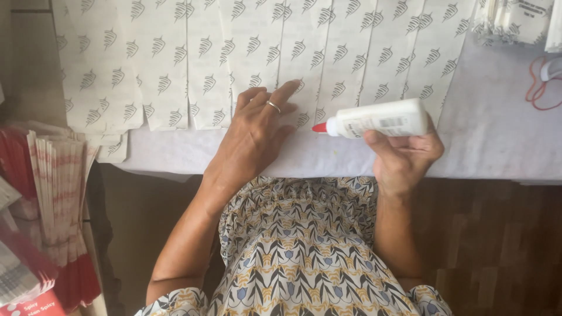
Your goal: The person applies glue from a white bottle to the edge of a stack of patterned paper packs laid out on a table. They press the glued edges together to secure the packs, then gather the stack and smooth it before repeating the gluing and pressing steps on another set of packs.
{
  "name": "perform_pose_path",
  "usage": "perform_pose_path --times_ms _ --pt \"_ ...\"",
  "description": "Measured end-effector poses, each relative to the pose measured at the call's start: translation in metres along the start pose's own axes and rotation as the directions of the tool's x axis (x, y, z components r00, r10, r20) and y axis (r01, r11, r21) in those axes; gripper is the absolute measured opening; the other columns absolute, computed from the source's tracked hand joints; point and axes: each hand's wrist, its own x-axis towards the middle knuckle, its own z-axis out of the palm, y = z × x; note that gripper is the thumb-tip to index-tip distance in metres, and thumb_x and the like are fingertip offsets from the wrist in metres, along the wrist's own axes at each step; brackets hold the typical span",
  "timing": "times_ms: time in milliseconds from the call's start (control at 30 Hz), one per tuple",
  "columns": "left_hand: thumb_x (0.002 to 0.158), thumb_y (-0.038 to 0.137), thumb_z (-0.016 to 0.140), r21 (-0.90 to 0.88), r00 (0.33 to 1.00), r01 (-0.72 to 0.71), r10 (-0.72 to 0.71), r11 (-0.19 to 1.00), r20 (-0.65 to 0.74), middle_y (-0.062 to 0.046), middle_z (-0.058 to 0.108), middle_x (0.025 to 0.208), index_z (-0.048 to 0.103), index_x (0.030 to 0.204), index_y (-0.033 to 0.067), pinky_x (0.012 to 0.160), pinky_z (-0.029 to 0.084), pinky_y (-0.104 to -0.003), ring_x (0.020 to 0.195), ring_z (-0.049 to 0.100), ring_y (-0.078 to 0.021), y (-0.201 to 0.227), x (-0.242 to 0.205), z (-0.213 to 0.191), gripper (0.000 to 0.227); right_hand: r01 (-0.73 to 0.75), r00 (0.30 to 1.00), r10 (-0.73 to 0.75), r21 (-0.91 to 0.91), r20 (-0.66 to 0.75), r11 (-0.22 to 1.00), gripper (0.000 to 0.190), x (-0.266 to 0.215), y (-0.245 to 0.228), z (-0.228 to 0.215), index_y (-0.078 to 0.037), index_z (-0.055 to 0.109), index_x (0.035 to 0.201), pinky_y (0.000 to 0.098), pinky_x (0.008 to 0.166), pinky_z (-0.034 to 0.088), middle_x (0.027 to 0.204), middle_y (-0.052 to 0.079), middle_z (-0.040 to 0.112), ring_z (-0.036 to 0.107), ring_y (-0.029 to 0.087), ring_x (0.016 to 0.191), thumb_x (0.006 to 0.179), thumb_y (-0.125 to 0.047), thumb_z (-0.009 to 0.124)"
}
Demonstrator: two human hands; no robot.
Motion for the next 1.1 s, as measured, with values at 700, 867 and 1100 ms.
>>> perform_pose_path --times_ms 700,867,1100 --pt "0.089 -0.002 0.076 -0.033 0.998 0.049 -0.05 0.998 -0.04 -0.01 0.078 0.114 0.039 0.145 0.0025 0.11 0.038 -0.047 0.107 0.062 -0.0325 -0.006 -0.005 0.012 0.067 0.012 0.999 -0.005 -0.132 0.053 0.991 0.039 0.001 0.002 -0.003 0.005 0.066 0.112 0.0436 0.085 0.067 0.1 0.014 0.071 0.071 0.026 0.095 0.078 0.002 0.087" --pt "0.075 -0.004 0.084 -0.038 0.977 0.095 -0.101 0.995 -0.188 -0.014 0.078 0.095 0.056 0.138 -0.0015 0.107 0.045 -0.049 0.087 0.072 -0.0273 0.001 -0.002 0.015 0.069 0.125 0.963 -0.08 -0.165 0.258 0.978 0.045 -0.005 0.017 0.011 -0.001 0.062 0.126 0.0555 0.11 0.052 0.127 0.027 0.066 0.067 0.035 0.117 0.084 0.006 0.079" --pt "0.089 -0.01 0.068 -0.024 0.97 0.092 -0.095 0.996 -0.224 -0.016 0.078 0.089 0.061 0.131 -0.0038 0.104 0.047 -0.048 0.084 0.072 -0.0279 0.006 0.001 0.01 0.043 0.075 0.965 -0.053 -0.075 0.258 0.994 0.049 -0.011 0.033 0.015 -0.001 0.062 0.126 0.0562 0.109 0.053 0.126 0.027 0.066 0.065 0.036 0.12 0.081 0.01 0.079"
